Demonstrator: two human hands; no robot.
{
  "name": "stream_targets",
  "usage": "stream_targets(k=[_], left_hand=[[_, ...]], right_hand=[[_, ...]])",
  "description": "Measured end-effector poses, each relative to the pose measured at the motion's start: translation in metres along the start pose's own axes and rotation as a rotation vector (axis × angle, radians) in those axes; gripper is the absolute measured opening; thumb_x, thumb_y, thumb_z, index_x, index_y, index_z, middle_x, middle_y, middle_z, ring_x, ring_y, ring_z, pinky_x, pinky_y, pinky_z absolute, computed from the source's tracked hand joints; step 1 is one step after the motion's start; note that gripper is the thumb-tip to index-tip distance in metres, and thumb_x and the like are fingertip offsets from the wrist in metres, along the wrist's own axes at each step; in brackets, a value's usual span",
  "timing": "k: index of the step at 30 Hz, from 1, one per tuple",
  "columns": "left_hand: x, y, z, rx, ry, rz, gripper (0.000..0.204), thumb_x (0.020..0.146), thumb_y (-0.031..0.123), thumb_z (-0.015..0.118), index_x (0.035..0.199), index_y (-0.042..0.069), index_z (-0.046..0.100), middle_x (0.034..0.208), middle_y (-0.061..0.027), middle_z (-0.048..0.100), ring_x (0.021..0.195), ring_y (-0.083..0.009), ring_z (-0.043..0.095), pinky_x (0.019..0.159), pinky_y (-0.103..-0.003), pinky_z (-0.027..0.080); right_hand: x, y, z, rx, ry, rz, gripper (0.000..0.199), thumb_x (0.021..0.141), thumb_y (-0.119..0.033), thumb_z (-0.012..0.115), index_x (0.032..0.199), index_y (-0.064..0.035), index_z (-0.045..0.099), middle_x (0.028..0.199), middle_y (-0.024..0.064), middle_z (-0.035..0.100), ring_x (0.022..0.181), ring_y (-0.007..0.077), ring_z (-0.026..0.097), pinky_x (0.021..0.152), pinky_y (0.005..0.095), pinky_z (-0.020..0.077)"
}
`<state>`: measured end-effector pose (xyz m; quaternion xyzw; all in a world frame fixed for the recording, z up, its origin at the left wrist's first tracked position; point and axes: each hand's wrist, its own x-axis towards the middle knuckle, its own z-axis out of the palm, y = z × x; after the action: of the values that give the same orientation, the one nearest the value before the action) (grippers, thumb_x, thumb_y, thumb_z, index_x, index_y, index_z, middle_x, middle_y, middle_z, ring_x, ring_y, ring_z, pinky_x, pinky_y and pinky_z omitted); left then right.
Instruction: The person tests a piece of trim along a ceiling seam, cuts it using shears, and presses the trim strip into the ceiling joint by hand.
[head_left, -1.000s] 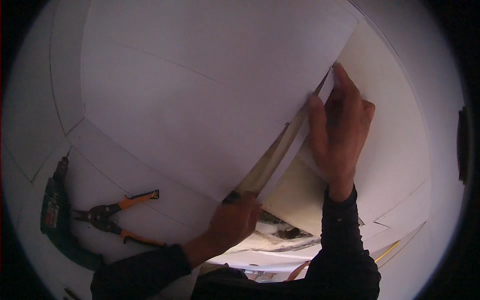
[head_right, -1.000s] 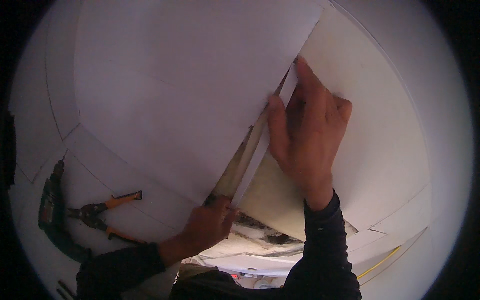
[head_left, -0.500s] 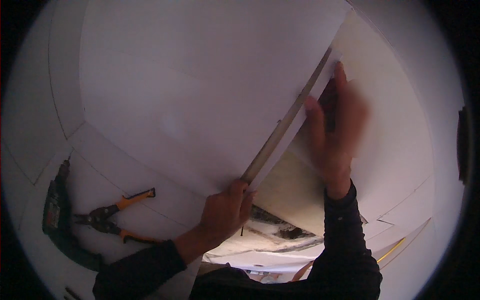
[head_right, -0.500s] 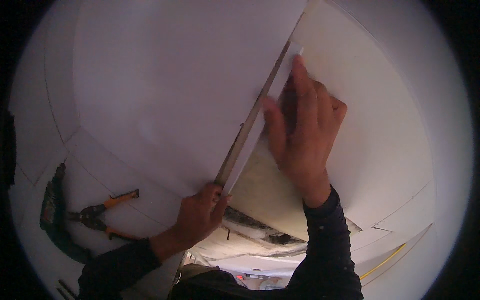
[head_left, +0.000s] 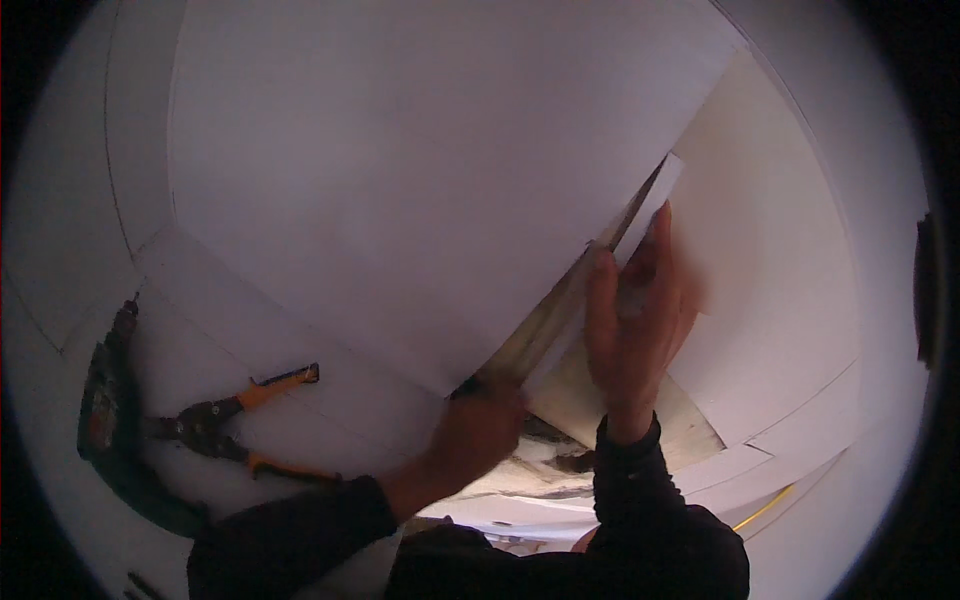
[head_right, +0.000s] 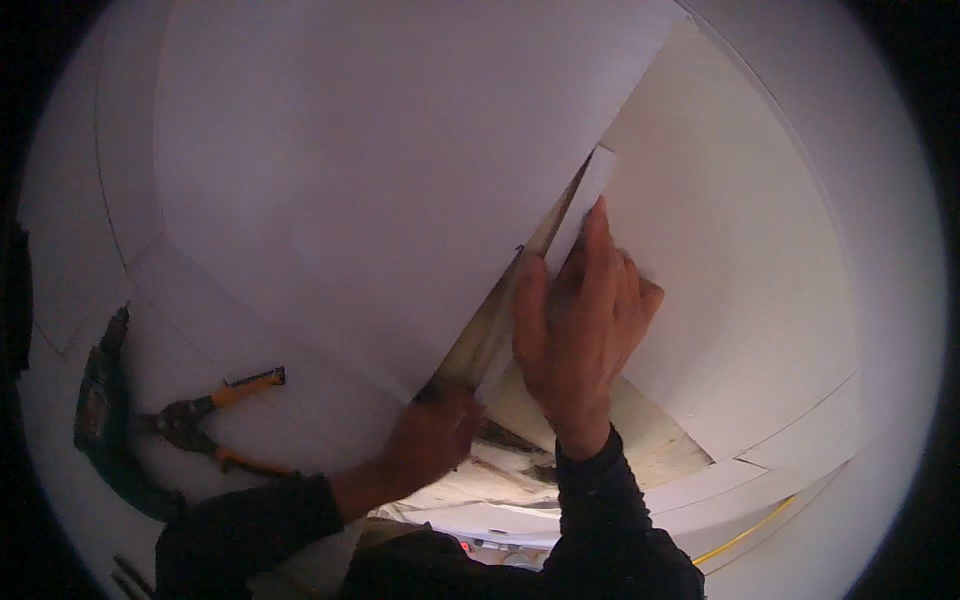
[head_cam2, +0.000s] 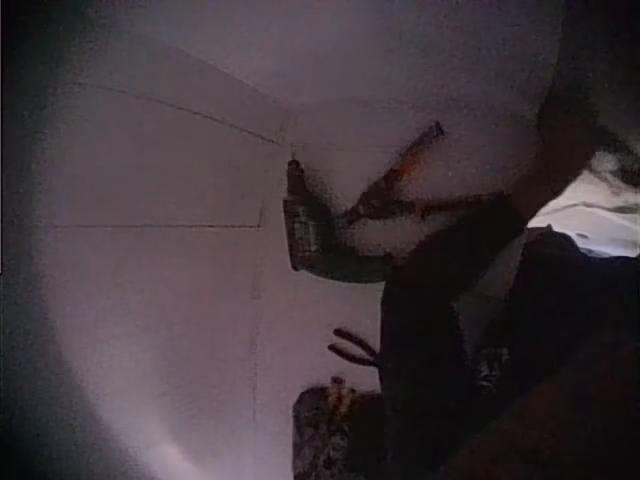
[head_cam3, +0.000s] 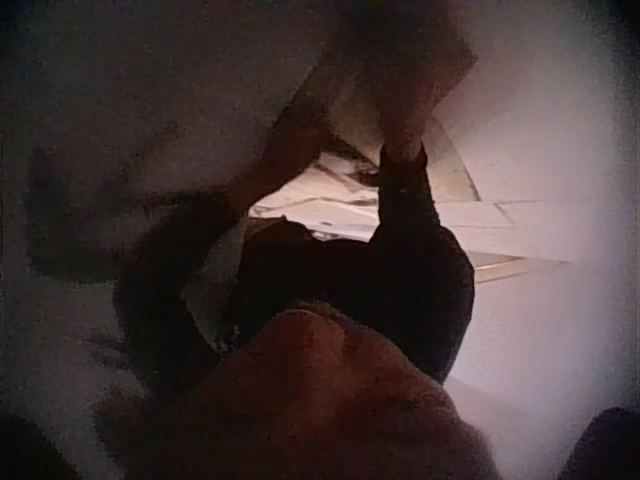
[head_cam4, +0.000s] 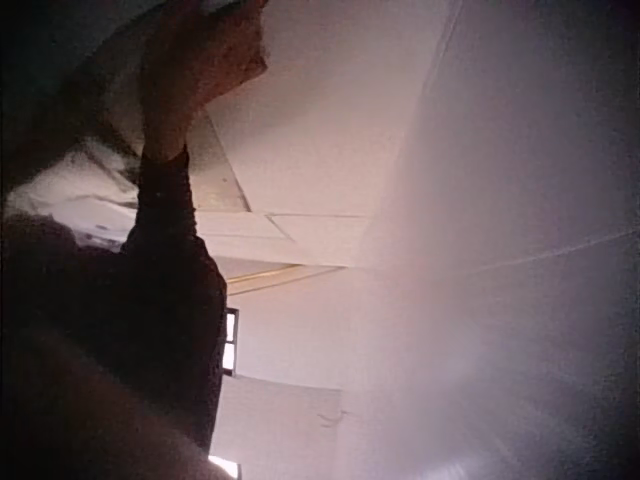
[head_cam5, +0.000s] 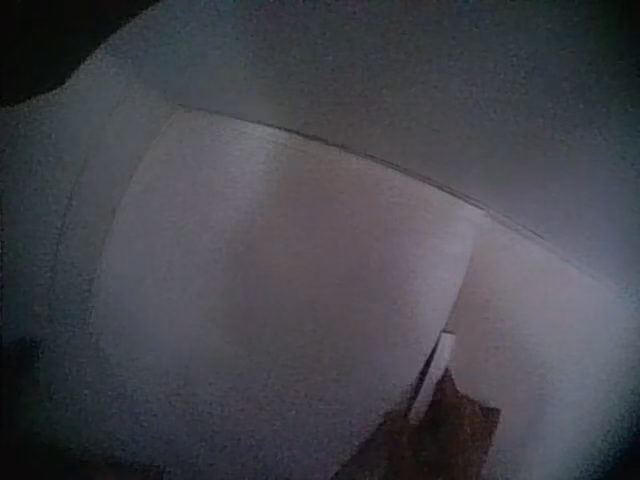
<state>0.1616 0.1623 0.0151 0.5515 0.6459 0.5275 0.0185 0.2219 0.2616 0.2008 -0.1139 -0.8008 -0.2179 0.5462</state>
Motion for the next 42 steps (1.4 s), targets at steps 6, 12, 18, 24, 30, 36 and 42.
stream_targets(k=[6,12,18,24,30,36,42], left_hand=[[0.008,-0.001,-0.008,-0.072,0.044,-0.016,0.023,0.102,0.024,0.069,0.106,0.003,0.060,0.080,-0.0203,0.071,0.068,-0.0420,0.072,0.064,-0.053,0.059],[0.063,0.038,-0.077,0.196,-0.008,0.069,0.027,0.098,0.031,0.068,0.088,0.005,0.067,0.075,-0.0174,0.071,0.070,-0.0412,0.073,0.070,-0.055,0.059],[0.096,0.077,-0.115,0.450,0.040,0.168,0.027,0.092,0.030,0.070,0.080,0.006,0.067,0.073,-0.0169,0.072,0.071,-0.0400,0.074,0.068,-0.053,0.059],[0.113,0.079,-0.131,0.554,0.079,0.158,0.024,0.088,0.029,0.072,0.080,0.007,0.071,0.067,-0.0165,0.070,0.065,-0.0395,0.073,0.066,-0.052,0.059],[0.114,0.078,-0.127,0.510,0.091,0.272,0.022,0.085,0.028,0.072,0.078,0.007,0.074,0.068,-0.0151,0.071,0.064,-0.0365,0.074,0.061,-0.050,0.058],[0.113,0.071,-0.121,0.536,0.109,0.288,0.023,0.086,0.029,0.071,0.078,0.007,0.071,0.067,-0.0149,0.070,0.062,-0.0365,0.072,0.059,-0.052,0.057],[0.113,0.075,-0.118,0.499,0.125,0.244,0.019,0.087,0.026,0.072,0.078,0.009,0.069,0.069,-0.0121,0.071,0.063,-0.0349,0.073,0.059,-0.049,0.057]], right_hand=[[-0.020,-0.001,0.008,-0.058,-0.002,-0.036,0.076,0.090,-0.021,0.079,0.155,0.0058,0.049,0.088,0.0027,0.063,0.087,0.0204,0.060,0.086,0.0398,0.0348],[-0.028,0.006,0.011,-0.013,0.028,-0.056,0.076,0.091,-0.024,0.079,0.153,0.0071,0.050,0.080,-0.0019,0.059,0.076,0.0160,0.056,0.084,0.0382,0.0332],[-0.026,0.011,0.016,-0.001,0.085,-0.063,0.073,0.091,-0.024,0.080,0.150,0.0086,0.054,0.070,-0.0054,0.053,0.067,0.0140,0.052,0.081,0.0365,0.0312],[-0.027,0.015,0.020,-0.003,0.122,-0.070,0.072,0.090,-0.026,0.082,0.148,0.0088,0.057,0.068,-0.0062,0.054,0.065,0.0126,0.051,0.078,0.0356,0.0313],[-0.029,0.020,0.021,-0.031,0.137,-0.095,0.074,0.089,-0.029,0.085,0.148,0.0058,0.059,0.069,-0.0065,0.054,0.065,0.0123,0.051,0.077,0.0353,0.0313],[-0.030,0.024,0.022,-0.035,0.127,-0.112,0.073,0.090,-0.032,0.086,0.148,0.0023,0.060,0.070,-0.0076,0.054,0.066,0.0123,0.051,0.078,0.0353,0.0311],[-0.027,0.021,0.012,-0.017,0.074,-0.088,0.076,0.086,-0.029,0.089,0.149,0.0013,0.059,0.074,-0.0078,0.057,0.069,0.0113,0.054,0.081,0.0351,0.0322]])
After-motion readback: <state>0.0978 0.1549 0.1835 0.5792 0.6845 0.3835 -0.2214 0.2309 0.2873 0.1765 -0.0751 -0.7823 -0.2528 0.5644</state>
